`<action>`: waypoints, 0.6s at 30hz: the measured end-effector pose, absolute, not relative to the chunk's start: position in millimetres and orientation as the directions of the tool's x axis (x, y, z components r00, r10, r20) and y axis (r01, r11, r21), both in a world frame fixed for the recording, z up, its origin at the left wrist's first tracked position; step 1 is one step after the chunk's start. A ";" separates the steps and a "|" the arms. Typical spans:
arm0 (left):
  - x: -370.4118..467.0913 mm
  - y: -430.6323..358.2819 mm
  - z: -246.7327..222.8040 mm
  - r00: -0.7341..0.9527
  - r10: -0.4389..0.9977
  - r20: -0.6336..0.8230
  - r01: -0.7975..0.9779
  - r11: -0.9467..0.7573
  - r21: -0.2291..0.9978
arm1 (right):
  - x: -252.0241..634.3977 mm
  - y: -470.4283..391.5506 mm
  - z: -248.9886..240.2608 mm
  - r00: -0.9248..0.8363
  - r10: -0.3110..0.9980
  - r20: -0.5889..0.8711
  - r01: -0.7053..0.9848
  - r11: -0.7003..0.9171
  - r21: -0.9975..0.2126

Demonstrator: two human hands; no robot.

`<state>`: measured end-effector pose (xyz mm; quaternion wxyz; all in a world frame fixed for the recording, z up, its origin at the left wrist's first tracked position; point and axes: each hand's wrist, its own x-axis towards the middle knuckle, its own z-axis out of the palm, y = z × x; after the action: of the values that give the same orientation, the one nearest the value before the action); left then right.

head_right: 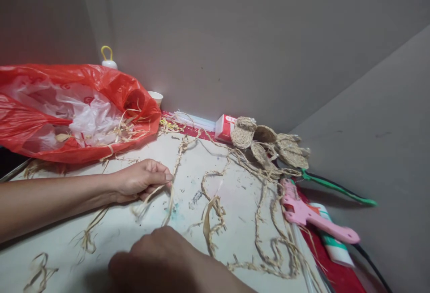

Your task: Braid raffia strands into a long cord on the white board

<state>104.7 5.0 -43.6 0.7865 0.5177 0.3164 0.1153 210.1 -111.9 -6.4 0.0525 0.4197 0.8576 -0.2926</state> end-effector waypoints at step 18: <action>106.9 2.0 -43.9 0.777 0.539 -0.324 0.157 0.333 0.930 | 339.1 -70.6 -26.0 0.328 0.919 -0.220 0.941 -0.339 -0.011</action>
<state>106.9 2.0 -43.9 0.7557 0.5635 0.3088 0.1265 339.1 -70.6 -26.0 0.0591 0.8128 0.5719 -0.0939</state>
